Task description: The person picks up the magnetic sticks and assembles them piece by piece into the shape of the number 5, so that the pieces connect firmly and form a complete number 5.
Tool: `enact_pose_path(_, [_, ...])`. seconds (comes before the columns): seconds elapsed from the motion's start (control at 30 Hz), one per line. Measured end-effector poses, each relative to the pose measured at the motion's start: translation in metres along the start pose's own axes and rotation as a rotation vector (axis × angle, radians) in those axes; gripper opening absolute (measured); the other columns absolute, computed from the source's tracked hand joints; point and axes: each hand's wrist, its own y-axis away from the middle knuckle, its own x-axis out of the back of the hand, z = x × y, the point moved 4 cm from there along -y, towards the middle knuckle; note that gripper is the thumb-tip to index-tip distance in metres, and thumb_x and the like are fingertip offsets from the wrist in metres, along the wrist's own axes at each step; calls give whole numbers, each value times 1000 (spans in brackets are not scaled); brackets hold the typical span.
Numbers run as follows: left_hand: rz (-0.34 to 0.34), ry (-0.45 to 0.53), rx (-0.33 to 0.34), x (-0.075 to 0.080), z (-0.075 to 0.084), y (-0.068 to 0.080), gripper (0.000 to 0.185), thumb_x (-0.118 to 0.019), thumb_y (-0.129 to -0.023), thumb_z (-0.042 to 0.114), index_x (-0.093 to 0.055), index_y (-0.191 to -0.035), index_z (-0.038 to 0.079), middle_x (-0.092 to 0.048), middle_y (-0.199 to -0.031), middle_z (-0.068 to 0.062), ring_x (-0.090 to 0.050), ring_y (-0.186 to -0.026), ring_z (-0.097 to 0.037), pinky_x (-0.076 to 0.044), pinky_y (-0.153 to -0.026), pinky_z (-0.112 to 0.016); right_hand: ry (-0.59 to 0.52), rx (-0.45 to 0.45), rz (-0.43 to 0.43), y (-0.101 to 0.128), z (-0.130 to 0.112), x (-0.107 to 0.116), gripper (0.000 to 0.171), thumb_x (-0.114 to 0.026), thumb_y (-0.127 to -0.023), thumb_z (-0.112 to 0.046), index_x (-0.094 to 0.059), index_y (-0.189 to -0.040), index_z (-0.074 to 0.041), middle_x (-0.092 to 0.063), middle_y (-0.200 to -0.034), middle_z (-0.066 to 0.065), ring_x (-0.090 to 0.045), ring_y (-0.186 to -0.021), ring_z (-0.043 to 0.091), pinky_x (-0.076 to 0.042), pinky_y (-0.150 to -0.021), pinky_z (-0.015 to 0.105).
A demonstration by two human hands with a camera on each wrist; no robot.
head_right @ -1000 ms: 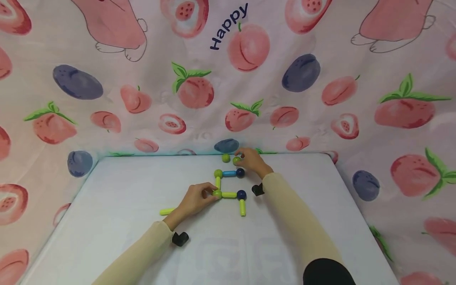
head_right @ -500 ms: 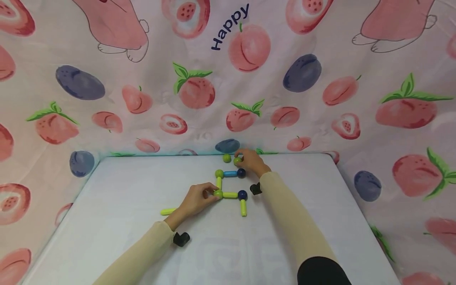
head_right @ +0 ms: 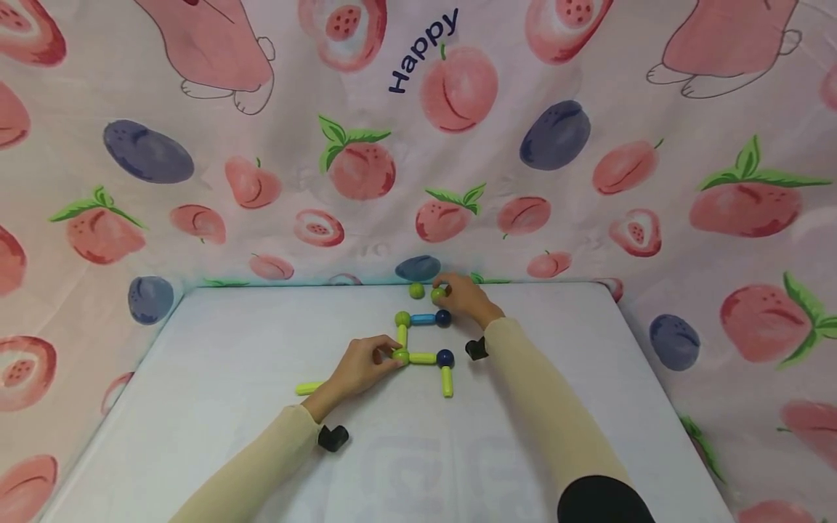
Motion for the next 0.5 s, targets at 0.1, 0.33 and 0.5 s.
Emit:
enact_pose_path(0.1, [-1,-4,-8,0,2,-2,24,-81,-91,21,-75,-113,14,-75,-96,0,-56,-74,-12,-45,-67,-28,-5,54,19,7,1,8,33,-70,-97,-12,-64,-129,-7,-67,-124,17,-63,-112,35,-53,-89,49])
enact_pose_path(0.33, [-5,0,-9,0,-2,-10,24,-81,-91,22,-75,-112,13,-76,-97,-1,-59,-77,-13,-48,-70,-29,4,173,30,30,1,23,33,-69,-97,-8,-63,-129,-6,-67,-121,17,-67,-102,35,-56,-86,47])
enact_pose_path(0.5, [-8,10,-8,-1,-3,-16,23,-81,-91,21,-75,-112,13,-76,-98,-2,-60,-77,-13,-50,-71,-31,-1,231,33,56,3,29,33,-71,-94,-4,-64,-126,-6,-68,-117,17,-68,-96,33,-57,-83,46])
